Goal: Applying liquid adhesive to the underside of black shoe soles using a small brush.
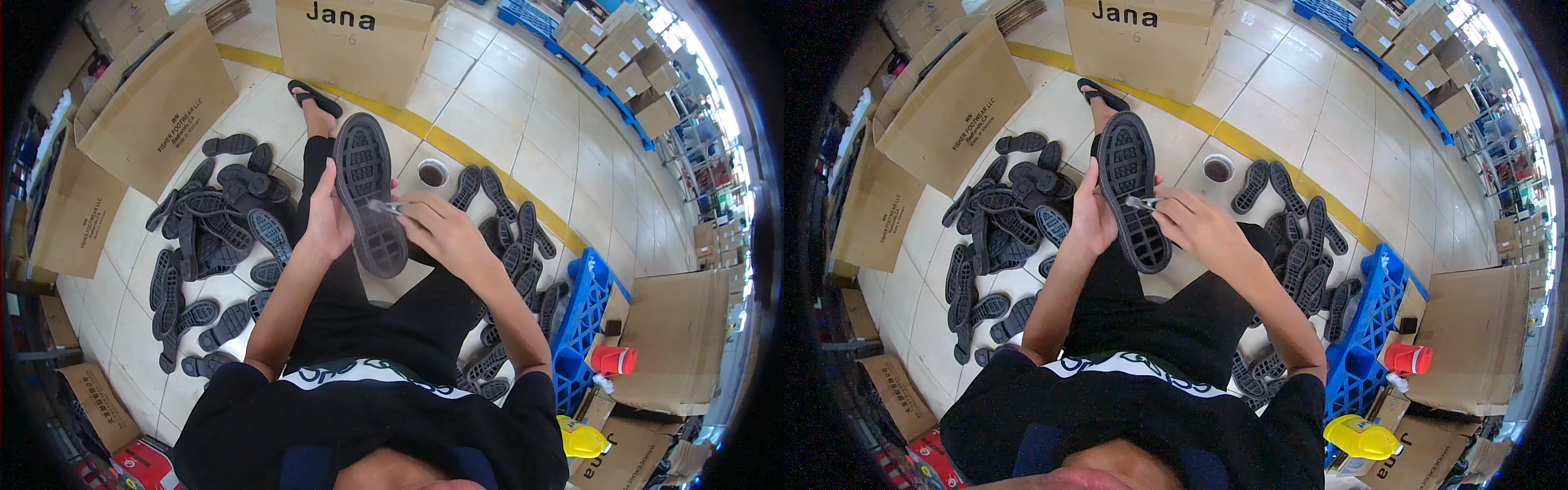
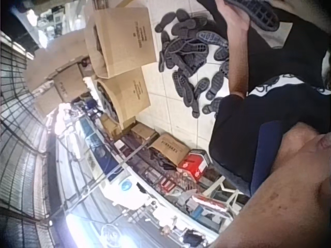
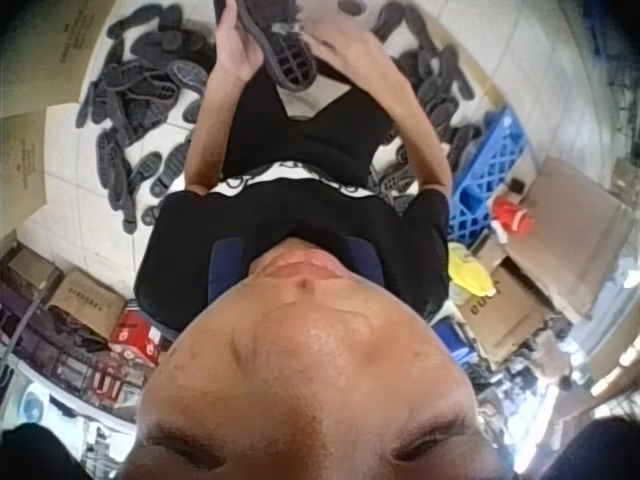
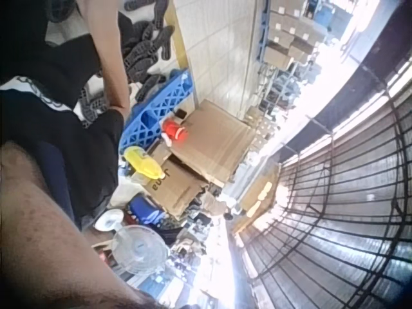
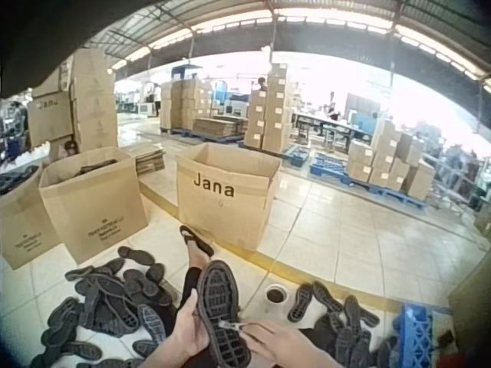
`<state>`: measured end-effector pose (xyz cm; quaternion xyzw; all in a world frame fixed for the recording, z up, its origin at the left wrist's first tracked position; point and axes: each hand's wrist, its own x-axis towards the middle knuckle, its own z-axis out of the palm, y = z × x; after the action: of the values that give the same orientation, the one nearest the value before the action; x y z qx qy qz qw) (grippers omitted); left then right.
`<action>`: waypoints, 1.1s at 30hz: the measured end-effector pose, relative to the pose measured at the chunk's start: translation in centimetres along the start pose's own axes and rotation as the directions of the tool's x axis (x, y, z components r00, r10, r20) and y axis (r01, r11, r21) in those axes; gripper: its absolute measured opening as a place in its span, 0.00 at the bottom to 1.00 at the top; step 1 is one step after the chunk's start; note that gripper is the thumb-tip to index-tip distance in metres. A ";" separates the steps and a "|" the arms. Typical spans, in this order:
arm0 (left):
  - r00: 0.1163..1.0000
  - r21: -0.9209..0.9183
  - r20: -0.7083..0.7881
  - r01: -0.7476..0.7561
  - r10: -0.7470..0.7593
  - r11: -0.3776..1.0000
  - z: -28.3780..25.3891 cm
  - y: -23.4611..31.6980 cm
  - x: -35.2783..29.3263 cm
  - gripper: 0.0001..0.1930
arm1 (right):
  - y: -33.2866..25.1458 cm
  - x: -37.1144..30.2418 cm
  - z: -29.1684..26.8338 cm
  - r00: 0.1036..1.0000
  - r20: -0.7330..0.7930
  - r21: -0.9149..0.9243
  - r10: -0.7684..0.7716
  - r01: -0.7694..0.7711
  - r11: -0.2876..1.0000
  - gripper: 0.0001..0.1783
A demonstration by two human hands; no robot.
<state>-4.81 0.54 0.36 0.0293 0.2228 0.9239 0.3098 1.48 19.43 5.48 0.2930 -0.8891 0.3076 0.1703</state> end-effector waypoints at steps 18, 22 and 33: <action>0.999 0.028 -0.026 0.046 -0.045 0.999 -1.0 -0.3 0.3 0.38 | -1.6 -1.5 -0.7 0.885 0.419 -0.373 -0.202 0.371 0.850 0.09; 0.981 -0.003 -0.190 -0.022 0.021 1.000 -0.3 -1.0 0.8 0.37 | 0.1 0.5 1.1 0.926 0.285 -0.510 -0.247 0.365 0.779 0.08; 0.997 0.027 -0.073 0.040 -0.038 0.999 -2.1 0.3 0.3 0.37 | -1.2 -2.1 0.8 0.842 0.464 -0.274 -0.275 0.432 0.859 0.07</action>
<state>-5.56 -0.31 -1.39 -0.0040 0.2475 0.9148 0.3192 3.70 19.02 4.40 0.4750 -0.8752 0.0297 0.0867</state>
